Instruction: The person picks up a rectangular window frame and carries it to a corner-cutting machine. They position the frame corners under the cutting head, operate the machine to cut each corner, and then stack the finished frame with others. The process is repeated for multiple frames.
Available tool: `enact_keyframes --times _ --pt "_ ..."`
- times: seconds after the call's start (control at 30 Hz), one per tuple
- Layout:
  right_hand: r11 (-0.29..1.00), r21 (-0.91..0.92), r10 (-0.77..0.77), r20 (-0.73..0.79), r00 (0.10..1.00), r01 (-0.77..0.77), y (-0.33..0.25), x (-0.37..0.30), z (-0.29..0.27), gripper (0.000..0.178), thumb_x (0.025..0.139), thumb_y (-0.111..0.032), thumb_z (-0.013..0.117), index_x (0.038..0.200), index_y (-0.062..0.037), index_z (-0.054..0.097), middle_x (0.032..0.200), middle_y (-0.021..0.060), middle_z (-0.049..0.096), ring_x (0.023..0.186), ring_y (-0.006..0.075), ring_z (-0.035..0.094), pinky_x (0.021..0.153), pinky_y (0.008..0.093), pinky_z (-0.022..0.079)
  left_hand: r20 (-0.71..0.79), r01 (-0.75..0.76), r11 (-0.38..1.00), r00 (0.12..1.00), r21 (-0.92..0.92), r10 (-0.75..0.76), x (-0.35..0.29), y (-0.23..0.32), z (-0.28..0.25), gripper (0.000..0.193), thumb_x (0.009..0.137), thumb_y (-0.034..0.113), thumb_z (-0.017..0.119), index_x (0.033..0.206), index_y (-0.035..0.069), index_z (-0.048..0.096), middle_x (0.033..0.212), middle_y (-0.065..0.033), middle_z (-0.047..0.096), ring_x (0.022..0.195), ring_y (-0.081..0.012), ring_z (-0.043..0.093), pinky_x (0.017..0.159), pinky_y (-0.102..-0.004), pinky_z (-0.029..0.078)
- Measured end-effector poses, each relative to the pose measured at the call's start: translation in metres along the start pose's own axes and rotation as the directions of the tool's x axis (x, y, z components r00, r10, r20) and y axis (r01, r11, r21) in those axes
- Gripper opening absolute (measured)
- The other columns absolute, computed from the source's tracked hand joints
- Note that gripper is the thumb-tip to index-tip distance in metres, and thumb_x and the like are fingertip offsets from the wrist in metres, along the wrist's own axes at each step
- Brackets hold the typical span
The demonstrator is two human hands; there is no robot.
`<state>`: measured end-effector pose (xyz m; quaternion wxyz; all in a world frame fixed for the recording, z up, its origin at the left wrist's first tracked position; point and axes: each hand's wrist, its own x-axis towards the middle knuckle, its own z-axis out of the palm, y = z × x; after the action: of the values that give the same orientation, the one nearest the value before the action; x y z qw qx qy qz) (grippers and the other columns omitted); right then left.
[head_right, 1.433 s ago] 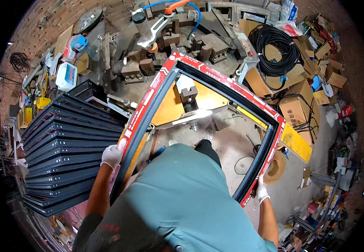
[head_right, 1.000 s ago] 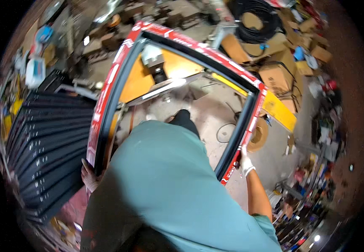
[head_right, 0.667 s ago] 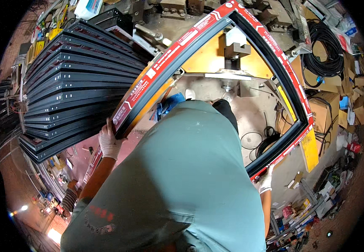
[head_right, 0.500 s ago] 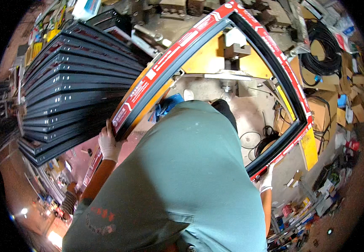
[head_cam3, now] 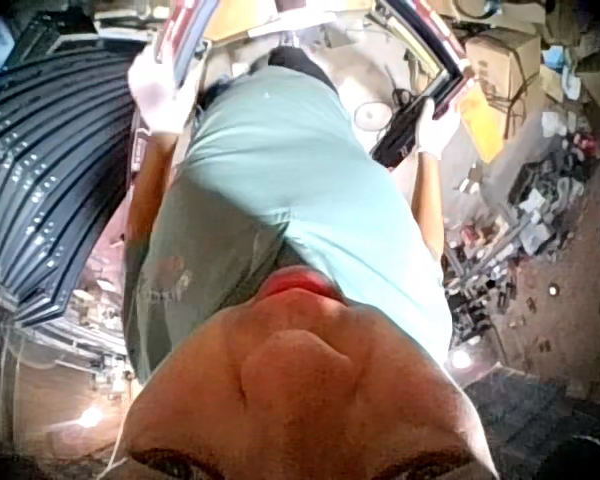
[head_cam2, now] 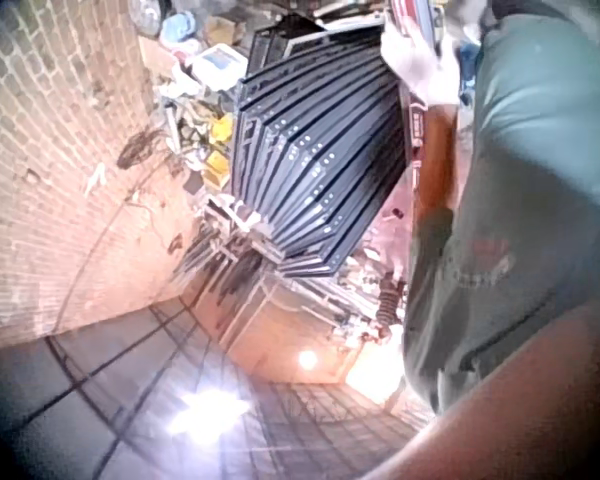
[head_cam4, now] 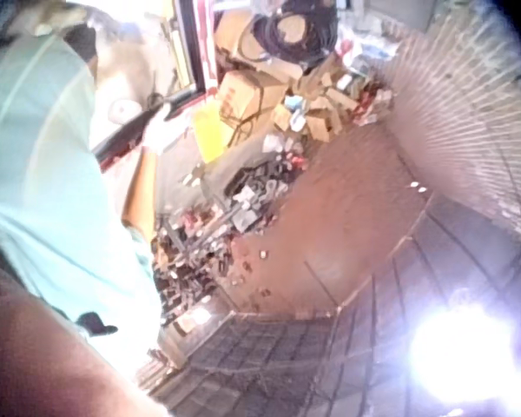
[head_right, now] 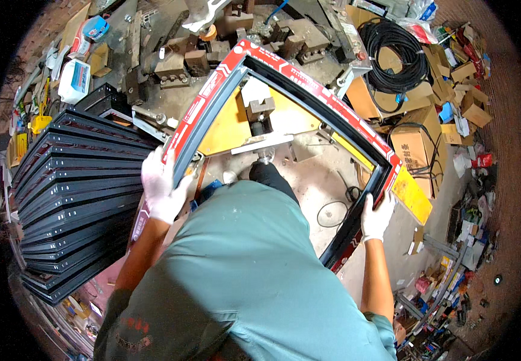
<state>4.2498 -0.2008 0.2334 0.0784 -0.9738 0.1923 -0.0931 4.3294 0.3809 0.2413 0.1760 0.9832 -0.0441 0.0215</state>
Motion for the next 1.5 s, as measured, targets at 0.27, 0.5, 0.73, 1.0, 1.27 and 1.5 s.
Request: enact_keyframes --times 0.27,0.5,0.73,1.0,1.27,1.5 --pt "0.783 0.21 -0.574 -0.117 0.81 0.585 -0.217 0.164 0.054 0.065 0.083 -0.027 0.082 0.138 -0.0013 0.058 0.139 0.0255 0.055 0.131 0.0417 0.052 0.114 0.051 0.039 -0.054 0.045 0.996 0.998 0.082 -0.041 0.158 0.05 0.062 0.085 0.09 0.04 0.074 0.153 -0.005 0.039 0.145 -0.0273 0.051 0.129 -0.0411 0.053 0.115 -0.0474 0.038" --pt "0.793 0.233 -0.609 0.278 0.743 0.563 -0.343 0.247 0.121 0.064 0.089 -0.058 0.071 0.12 -0.0023 0.063 0.111 0.0223 0.07 0.105 0.0364 0.069 0.091 0.0465 0.055 0.021 0.368 0.922 0.93 -0.125 -0.368 0.252 0.082 0.077 0.054 0.09 0.044 0.076 0.121 0.002 0.062 0.107 -0.0238 0.07 0.099 -0.0401 0.07 0.086 -0.0493 0.054" --pt "0.837 0.124 -0.505 0.552 0.664 0.534 -0.394 0.265 0.135 0.071 0.094 -0.072 0.056 0.111 -0.0031 0.06 0.103 0.023 0.074 0.095 0.0378 0.074 0.082 0.0463 0.058 0.27 0.489 0.868 0.826 0.094 -0.494 0.282 0.084 0.079 0.073 0.09 0.073 0.061 0.112 0.003 0.063 0.107 -0.0206 0.074 0.103 -0.037 0.072 0.089 -0.0471 0.057" --pt "0.855 0.113 -0.49 0.496 0.717 0.506 -0.392 0.268 0.147 0.074 0.089 -0.076 0.06 0.104 -0.0044 0.059 0.09 0.0212 0.075 0.087 0.0366 0.075 0.078 0.0442 0.059 0.348 0.5 0.863 0.799 0.072 -0.491 0.295 0.087 0.067 0.068 0.09 0.069 0.064 0.112 0.004 0.063 0.101 -0.0213 0.075 0.099 -0.0382 0.073 0.087 -0.0474 0.057" --pt "0.853 0.08 -0.488 0.469 0.736 0.515 -0.393 0.265 0.147 0.074 0.087 -0.077 0.061 0.103 -0.005 0.061 0.089 0.0211 0.074 0.087 0.0377 0.074 0.078 0.0449 0.058 0.285 0.496 0.865 0.842 -0.075 -0.458 0.287 0.072 0.084 0.064 0.085 0.063 0.076 0.101 0.003 0.062 0.086 -0.0203 0.072 0.085 -0.0386 0.071 0.079 -0.0423 0.056" --pt "0.85 0.071 -0.492 0.458 0.74 0.521 -0.396 0.263 0.143 0.072 0.087 -0.075 0.063 0.102 -0.005 0.062 0.088 0.0213 0.074 0.087 0.0377 0.074 0.079 0.0455 0.059 0.227 0.474 0.871 0.869 -0.131 -0.439 0.283 0.073 0.085 0.055 0.086 0.053 0.082 0.099 0.003 0.062 0.085 -0.0181 0.073 0.078 -0.0359 0.07 0.075 -0.0383 0.056"
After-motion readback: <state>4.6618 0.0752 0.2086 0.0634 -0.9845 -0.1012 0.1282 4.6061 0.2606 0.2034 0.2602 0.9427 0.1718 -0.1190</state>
